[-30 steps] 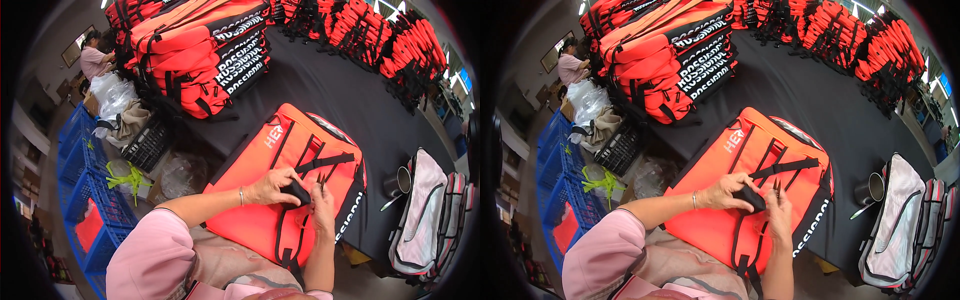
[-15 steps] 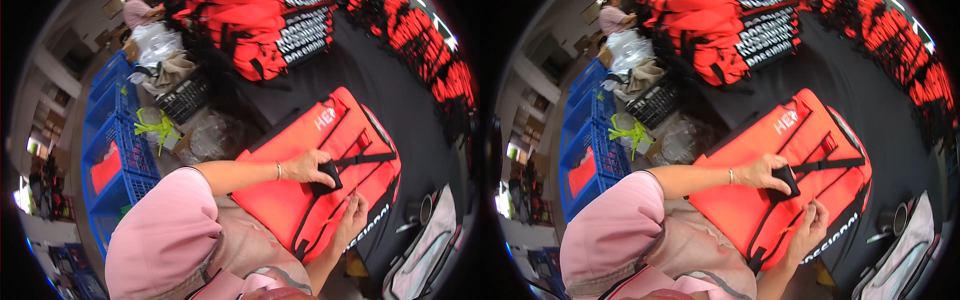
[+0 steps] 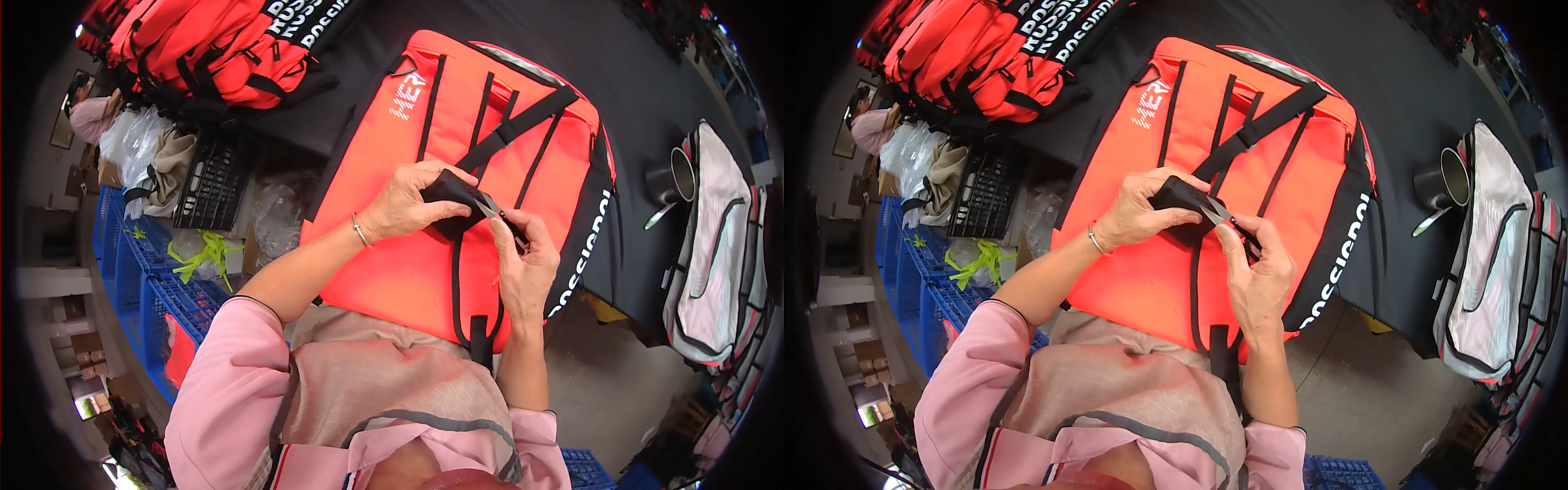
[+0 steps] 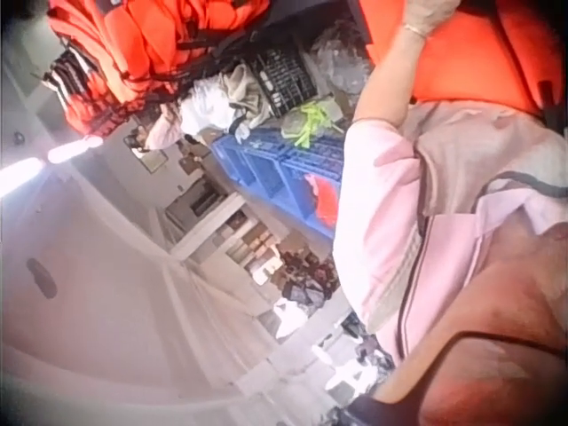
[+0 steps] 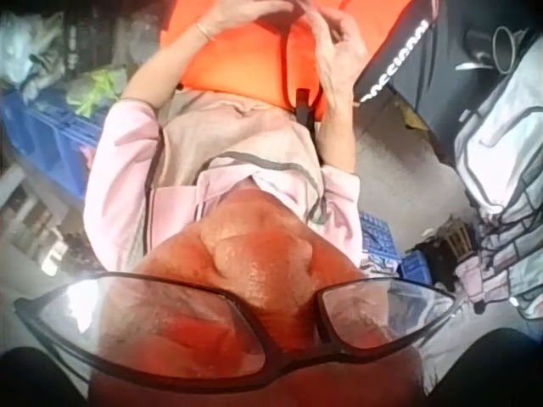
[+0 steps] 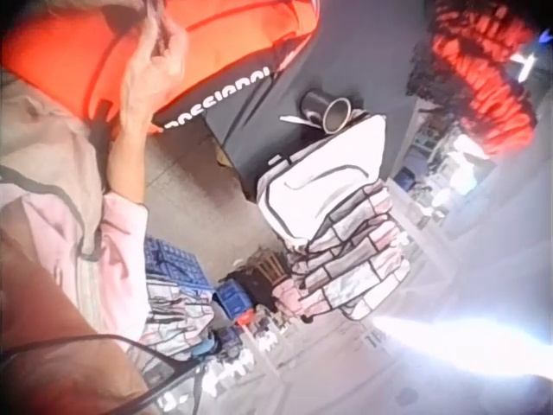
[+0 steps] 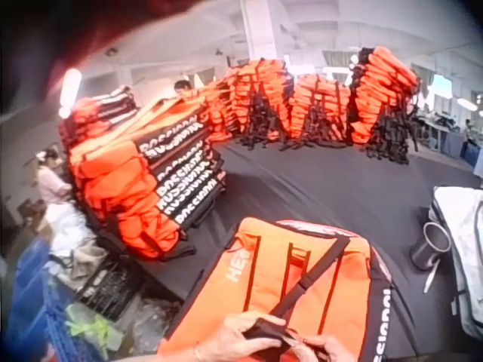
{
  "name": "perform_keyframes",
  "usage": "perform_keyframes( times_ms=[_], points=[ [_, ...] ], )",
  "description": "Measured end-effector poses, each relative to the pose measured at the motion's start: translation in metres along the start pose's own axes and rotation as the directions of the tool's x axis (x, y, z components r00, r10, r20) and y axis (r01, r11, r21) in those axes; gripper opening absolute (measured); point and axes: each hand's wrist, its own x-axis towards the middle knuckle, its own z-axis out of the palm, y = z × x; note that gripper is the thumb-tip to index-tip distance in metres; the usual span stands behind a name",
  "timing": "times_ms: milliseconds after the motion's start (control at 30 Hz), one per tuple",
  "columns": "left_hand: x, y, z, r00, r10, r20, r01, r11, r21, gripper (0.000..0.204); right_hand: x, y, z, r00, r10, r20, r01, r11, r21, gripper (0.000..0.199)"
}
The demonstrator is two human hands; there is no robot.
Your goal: Inspecting and preparing backpacks for packaging by checking the straps, zippers, and interior compartments.
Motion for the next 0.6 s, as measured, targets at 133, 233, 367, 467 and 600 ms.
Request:
perform_keyframes(
  times_ms=[133,233,367,467,600],
  points=[
    [0.0,-0.006,-0.001,0.992,0.124,0.005,-0.124,0.991,0.059,0.035,0.002,0.001,0.006,0.999,0.046,0.013,-0.046,0.999,0.013,0.016],
    [0.002,-0.004,-0.002,0.996,0.083,0.02,-0.085,0.994,0.07,0.035,0.005,0.008,0.008,1.0,0.023,0.017,-0.023,1.0,0.0,0.017],
    [0.007,0.002,-0.009,0.995,0.088,0.038,-0.092,0.991,0.101,0.024,0.01,-0.001,0.011,0.997,-0.072,0.006,0.072,0.987,-0.143,0.017],
    [0.002,-0.001,-0.01,0.997,0.078,0.001,-0.078,0.991,0.106,0.033,0.009,-0.003,0.01,0.991,-0.125,0.036,0.13,0.964,-0.23,0.017],
    [0.004,-0.006,-0.003,0.994,0.083,0.064,-0.087,0.994,0.072,0.03,0.011,0.006,0.003,0.996,-0.066,0.062,0.081,0.959,-0.272,0.017]
  ],
)
